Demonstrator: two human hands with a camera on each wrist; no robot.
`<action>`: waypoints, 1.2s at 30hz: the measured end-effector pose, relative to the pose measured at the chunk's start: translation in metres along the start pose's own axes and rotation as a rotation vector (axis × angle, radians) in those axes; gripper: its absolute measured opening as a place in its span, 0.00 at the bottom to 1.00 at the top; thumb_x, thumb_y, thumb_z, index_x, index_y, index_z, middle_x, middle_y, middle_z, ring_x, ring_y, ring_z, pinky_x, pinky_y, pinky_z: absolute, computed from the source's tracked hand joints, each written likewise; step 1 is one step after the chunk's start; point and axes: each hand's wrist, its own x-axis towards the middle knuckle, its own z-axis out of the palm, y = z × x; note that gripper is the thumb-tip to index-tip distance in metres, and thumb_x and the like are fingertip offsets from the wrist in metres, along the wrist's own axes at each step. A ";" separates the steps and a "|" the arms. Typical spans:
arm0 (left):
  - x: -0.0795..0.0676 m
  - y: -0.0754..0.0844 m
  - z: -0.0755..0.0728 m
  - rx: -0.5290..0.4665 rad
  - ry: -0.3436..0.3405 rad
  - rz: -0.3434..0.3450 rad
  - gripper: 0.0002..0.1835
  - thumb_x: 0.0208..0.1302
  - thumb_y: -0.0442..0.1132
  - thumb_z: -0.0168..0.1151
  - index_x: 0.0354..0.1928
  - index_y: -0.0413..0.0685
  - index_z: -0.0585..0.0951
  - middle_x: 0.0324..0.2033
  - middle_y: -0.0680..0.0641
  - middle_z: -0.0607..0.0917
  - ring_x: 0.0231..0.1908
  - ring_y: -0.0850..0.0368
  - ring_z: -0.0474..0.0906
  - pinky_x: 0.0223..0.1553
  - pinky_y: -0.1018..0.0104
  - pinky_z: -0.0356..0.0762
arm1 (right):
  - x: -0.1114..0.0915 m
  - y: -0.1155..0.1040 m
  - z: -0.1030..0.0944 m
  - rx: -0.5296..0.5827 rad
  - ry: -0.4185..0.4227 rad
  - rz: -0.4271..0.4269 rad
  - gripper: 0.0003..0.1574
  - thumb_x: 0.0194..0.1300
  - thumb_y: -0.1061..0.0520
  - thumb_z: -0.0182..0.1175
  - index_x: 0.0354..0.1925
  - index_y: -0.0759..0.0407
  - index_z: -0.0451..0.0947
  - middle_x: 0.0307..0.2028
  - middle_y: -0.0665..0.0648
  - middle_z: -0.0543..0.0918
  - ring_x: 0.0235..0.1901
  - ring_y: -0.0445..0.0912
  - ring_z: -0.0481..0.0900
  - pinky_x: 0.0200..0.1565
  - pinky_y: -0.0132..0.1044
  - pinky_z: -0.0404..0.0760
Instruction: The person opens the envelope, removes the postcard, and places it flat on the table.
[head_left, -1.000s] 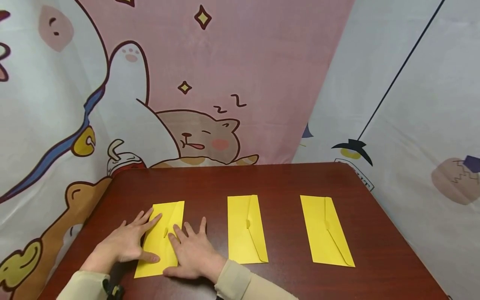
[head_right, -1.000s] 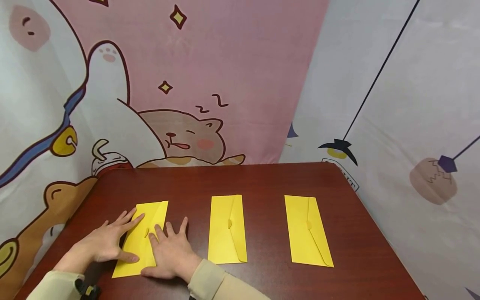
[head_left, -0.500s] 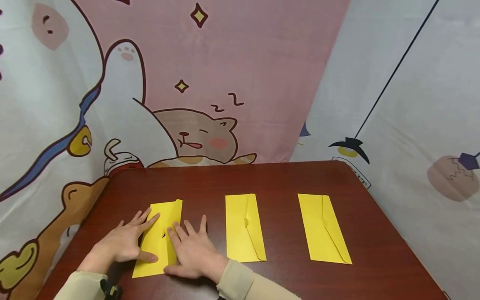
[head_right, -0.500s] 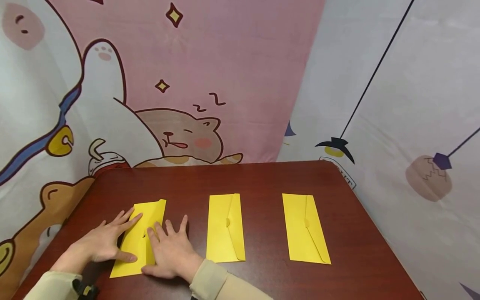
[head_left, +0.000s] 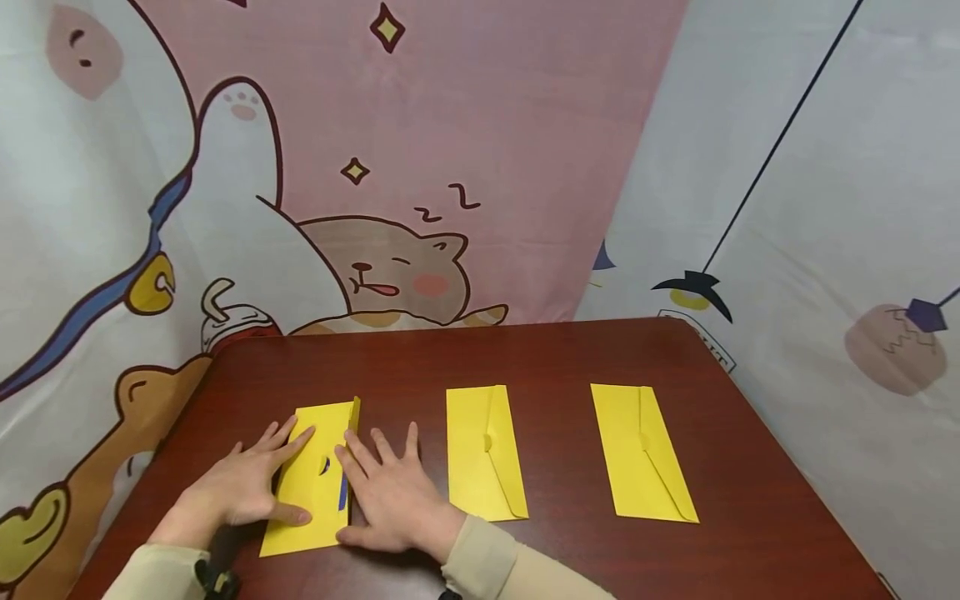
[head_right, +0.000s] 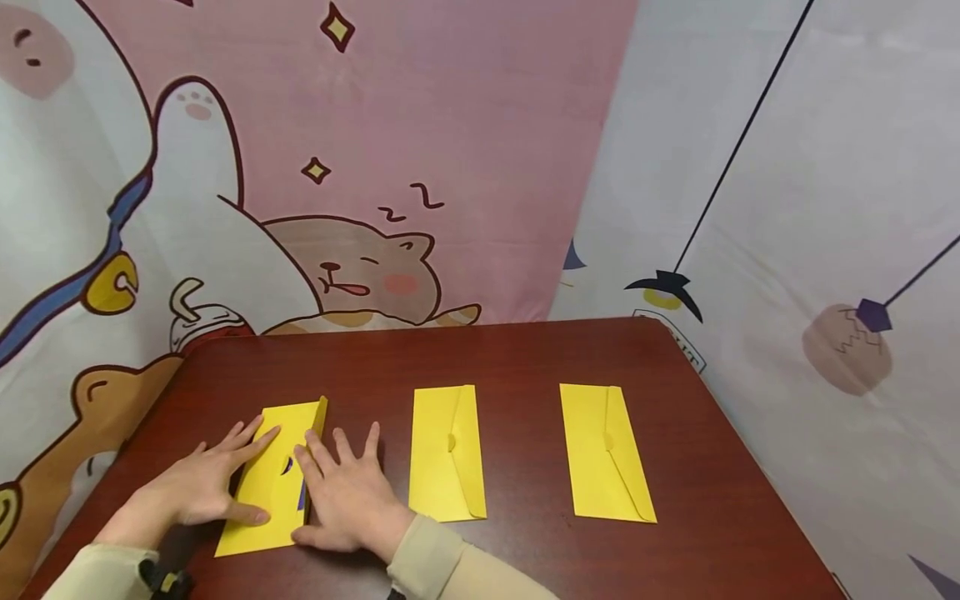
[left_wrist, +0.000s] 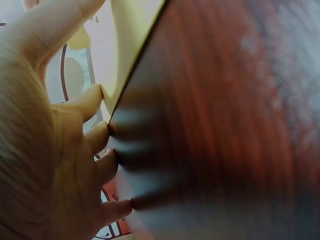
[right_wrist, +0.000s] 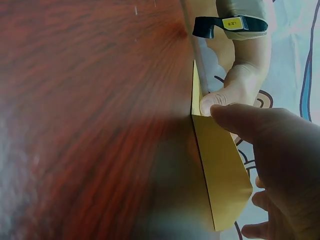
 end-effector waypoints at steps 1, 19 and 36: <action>0.000 0.000 0.000 0.000 -0.002 -0.003 0.73 0.36 0.83 0.71 0.84 0.53 0.61 0.82 0.34 0.51 0.77 0.25 0.50 0.64 0.14 0.47 | 0.000 0.001 0.000 -0.001 -0.002 -0.003 0.67 0.65 0.12 0.44 0.87 0.44 0.42 0.85 0.49 0.42 0.81 0.54 0.53 0.69 0.78 0.51; -0.003 0.001 -0.002 -0.016 -0.018 -0.035 0.74 0.34 0.81 0.74 0.83 0.52 0.61 0.82 0.33 0.52 0.77 0.25 0.50 0.64 0.15 0.46 | -0.009 0.013 0.005 0.022 -0.001 0.020 0.68 0.64 0.10 0.42 0.85 0.48 0.53 0.84 0.50 0.50 0.80 0.55 0.54 0.68 0.79 0.51; 0.003 0.008 -0.006 -0.010 -0.034 -0.012 0.75 0.33 0.80 0.76 0.82 0.47 0.63 0.81 0.30 0.52 0.77 0.22 0.49 0.66 0.16 0.44 | -0.013 0.021 0.015 0.034 -0.034 0.056 0.67 0.64 0.10 0.41 0.83 0.50 0.60 0.82 0.52 0.58 0.79 0.56 0.58 0.67 0.80 0.52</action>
